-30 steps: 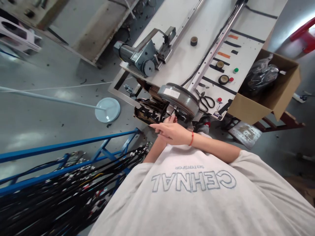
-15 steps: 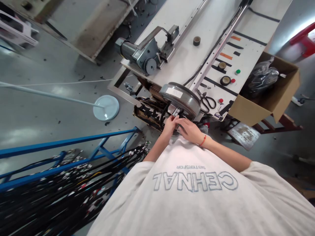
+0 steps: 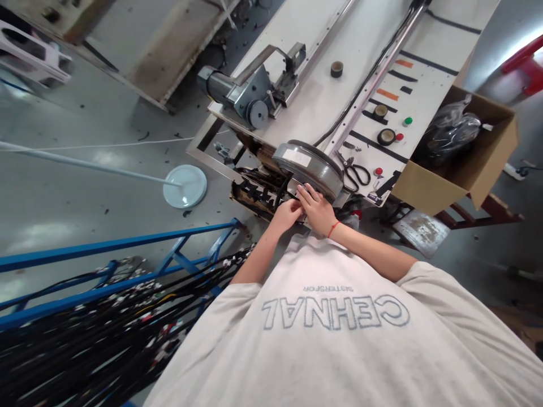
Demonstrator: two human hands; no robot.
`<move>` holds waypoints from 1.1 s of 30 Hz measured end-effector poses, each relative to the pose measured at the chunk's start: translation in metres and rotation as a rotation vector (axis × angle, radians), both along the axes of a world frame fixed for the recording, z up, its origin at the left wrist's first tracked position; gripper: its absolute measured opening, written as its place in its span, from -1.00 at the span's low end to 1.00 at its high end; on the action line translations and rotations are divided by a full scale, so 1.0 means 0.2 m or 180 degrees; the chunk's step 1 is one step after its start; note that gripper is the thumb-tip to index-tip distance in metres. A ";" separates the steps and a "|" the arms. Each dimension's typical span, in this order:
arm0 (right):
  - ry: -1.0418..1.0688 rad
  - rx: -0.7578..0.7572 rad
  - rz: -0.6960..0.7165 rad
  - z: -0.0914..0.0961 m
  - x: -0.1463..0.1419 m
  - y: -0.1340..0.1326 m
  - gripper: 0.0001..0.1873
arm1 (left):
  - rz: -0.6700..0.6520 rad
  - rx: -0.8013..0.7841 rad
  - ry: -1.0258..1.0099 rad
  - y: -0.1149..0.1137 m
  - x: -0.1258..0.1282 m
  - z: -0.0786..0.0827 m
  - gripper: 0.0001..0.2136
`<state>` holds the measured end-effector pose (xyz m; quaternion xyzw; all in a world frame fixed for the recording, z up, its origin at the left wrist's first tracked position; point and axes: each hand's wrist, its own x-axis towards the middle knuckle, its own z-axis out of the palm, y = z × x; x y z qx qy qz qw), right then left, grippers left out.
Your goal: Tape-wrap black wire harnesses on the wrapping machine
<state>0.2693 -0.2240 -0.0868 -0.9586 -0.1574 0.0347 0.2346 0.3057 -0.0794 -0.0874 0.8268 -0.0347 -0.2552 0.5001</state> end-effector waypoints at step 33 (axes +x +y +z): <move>0.2276 0.4323 -0.2063 0.07 0.07 0.01 -0.71 | -0.0726 0.0797 -0.1486 0.27 0.28 0.44 -0.79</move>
